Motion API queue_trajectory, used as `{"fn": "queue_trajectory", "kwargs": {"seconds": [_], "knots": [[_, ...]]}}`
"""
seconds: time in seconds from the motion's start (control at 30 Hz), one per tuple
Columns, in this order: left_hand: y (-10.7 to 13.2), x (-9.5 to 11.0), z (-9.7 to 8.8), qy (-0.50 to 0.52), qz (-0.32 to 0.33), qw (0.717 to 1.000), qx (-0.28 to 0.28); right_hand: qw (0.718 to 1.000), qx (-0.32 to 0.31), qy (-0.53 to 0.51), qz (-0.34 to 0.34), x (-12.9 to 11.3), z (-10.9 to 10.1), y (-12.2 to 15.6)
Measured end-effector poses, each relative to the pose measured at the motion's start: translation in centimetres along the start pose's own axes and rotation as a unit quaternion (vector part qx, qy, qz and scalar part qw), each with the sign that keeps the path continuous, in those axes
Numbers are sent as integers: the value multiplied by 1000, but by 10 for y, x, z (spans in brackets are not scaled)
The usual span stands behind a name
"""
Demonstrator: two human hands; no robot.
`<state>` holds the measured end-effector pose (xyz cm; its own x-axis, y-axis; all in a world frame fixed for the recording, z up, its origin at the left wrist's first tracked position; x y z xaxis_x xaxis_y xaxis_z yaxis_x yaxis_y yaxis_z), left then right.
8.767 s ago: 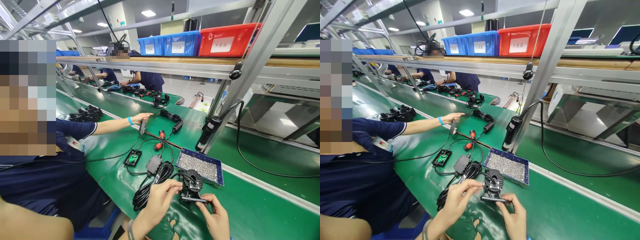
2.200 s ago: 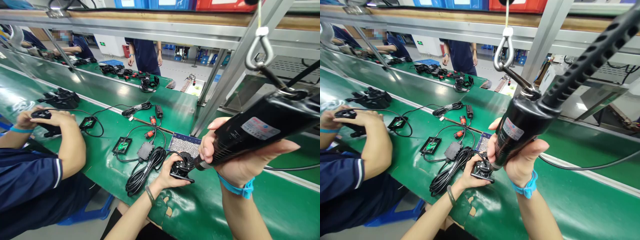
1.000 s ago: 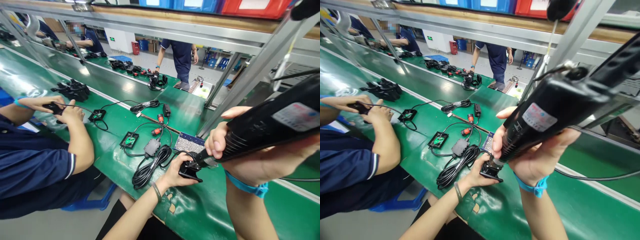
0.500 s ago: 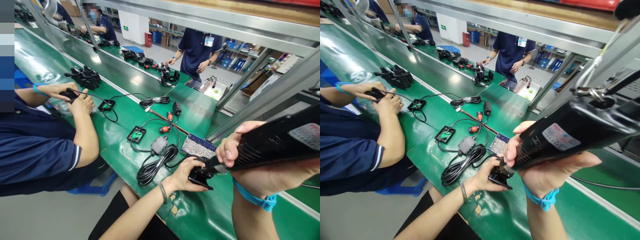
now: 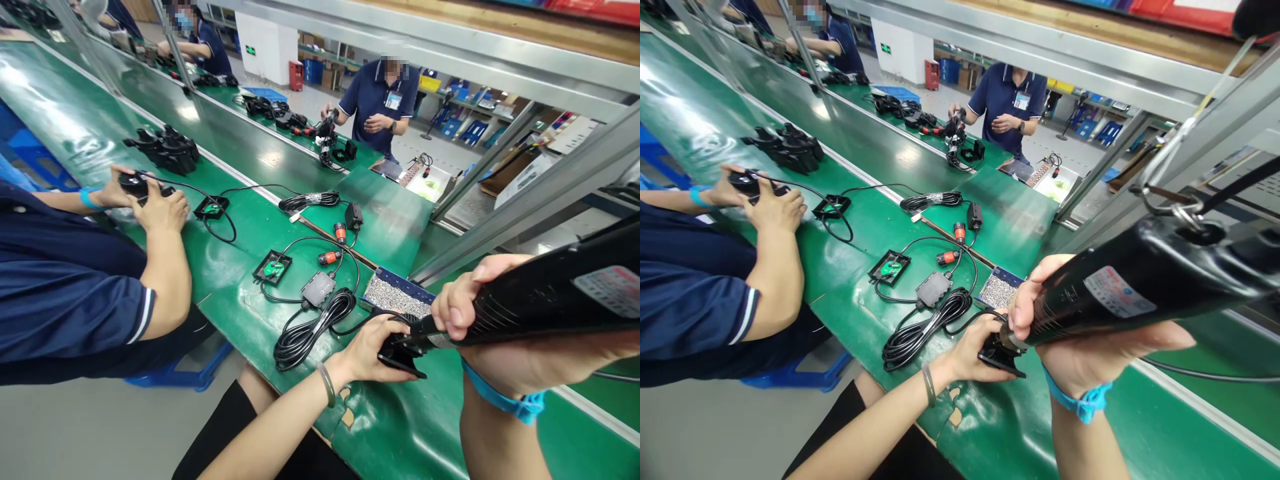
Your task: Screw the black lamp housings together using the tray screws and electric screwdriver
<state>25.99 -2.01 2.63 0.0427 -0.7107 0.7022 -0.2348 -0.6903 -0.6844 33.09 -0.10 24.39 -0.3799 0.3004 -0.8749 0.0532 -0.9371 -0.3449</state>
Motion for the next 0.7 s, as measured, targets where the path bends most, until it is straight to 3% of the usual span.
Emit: {"fn": "queue_trajectory", "kwargs": {"seconds": [0.4,0.57,0.7], "knots": [[-3,5,1,-8,24,1000,11,1000,-27,-6,-2,3,-22,10],[-3,4,4,-16,3,1000,-5,1000,13,5,5,6,-16,12],[-3,9,4,-31,0,1000,-1,994,89,52,-18,-1,-15,13]]}}
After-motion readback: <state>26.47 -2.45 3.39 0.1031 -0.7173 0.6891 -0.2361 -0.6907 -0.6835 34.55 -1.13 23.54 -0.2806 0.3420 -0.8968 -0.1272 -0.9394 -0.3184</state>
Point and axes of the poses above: each hand's wrist, its own y-axis away from the middle knuckle, its own z-axis out of the palm, x = y × z, the point moved 5 cm from there along -y, towards the middle knuckle, and after that the axes turned 4 degrees about -y, right-handed, at the moved point
